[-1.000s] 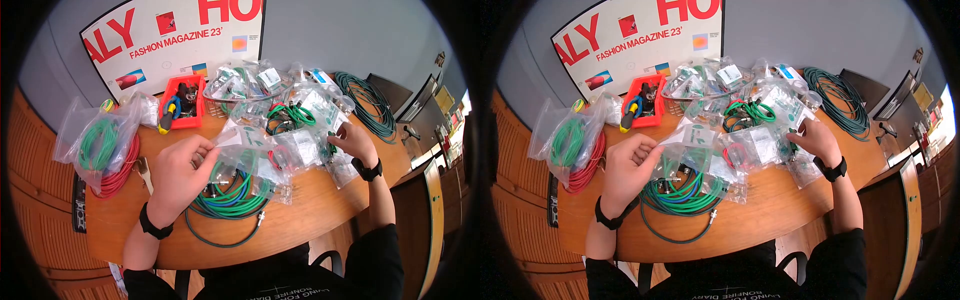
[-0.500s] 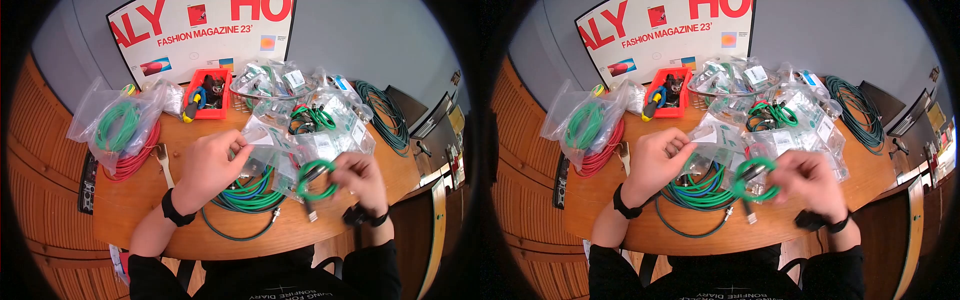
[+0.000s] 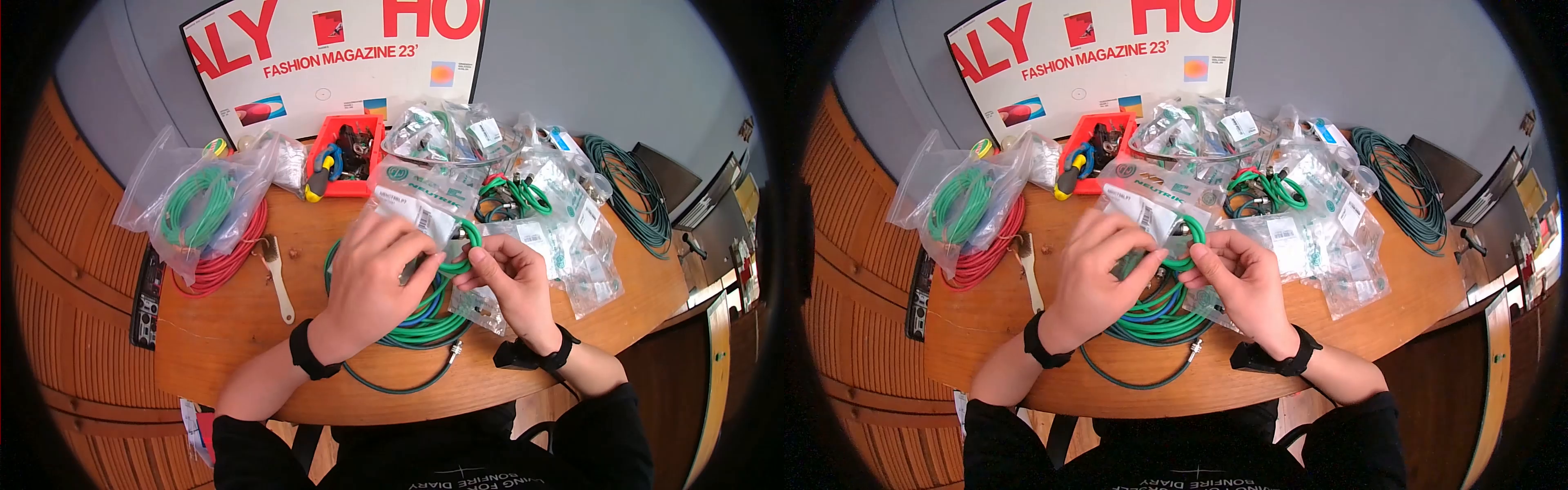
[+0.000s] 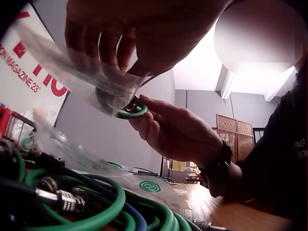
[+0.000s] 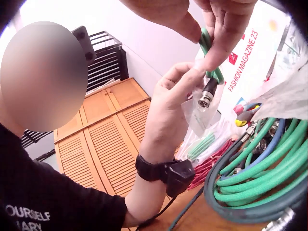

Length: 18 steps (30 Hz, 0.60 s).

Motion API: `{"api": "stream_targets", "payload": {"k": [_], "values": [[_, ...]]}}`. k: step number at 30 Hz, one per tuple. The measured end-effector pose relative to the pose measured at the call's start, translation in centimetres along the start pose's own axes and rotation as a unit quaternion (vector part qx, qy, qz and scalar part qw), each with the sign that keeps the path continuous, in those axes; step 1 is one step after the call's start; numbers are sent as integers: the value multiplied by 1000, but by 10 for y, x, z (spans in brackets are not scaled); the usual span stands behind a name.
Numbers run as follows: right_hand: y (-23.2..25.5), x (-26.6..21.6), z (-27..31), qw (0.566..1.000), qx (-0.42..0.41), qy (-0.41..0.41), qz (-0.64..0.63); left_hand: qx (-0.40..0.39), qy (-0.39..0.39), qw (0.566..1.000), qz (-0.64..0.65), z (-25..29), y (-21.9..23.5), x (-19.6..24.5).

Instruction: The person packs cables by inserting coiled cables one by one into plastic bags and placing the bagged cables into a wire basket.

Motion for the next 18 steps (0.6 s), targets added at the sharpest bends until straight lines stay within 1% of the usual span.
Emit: {"api": "stream_targets", "payload": {"k": [1,2,4,5,6,7,9,11,13,14,16,18], "values": [[2,-1,-1,1000,-2,16,-1,40,-72,993,-86,-1,7,12],[4,-3,-1,999,-4,31,-1,40,-73,993,-87,-2,9,13],[7,-7,-1,999,-7,34,-11,71,-72,993,-53,-5,18,12],[7,-9,-1,999,-11,35,-21,71,-73,993,-53,-6,16,7],[8,-11,0,999,-10,35,-21,54,-50,996,47,-7,11,-5],[9,-14,0,999,-2,42,-11,36,-26,988,147,-7,6,-13],[11,-15,1,999,6,49,-1,48,-29,990,128,-7,9,-14],[10,-17,4,997,5,69,-31,62,-30,992,109,-7,10,-14],[9,-17,5,996,-5,73,-43,88,22,988,125,-6,11,-23],[8,-17,6,995,-14,76,-55,87,22,988,124,-6,11,-23],[6,-16,6,995,-17,82,-62,87,1,993,83,-6,13,-21],[2,-13,7,994,-20,87,-69,81,5,994,78,-5,11,-17]]}}
Point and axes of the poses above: each hand's wrist, its own z-axis away from the middle knuckle, its own y-axis out of the back of the hand, x = y × z, the point moved 8 cm from there along -z, towards the middle knuckle
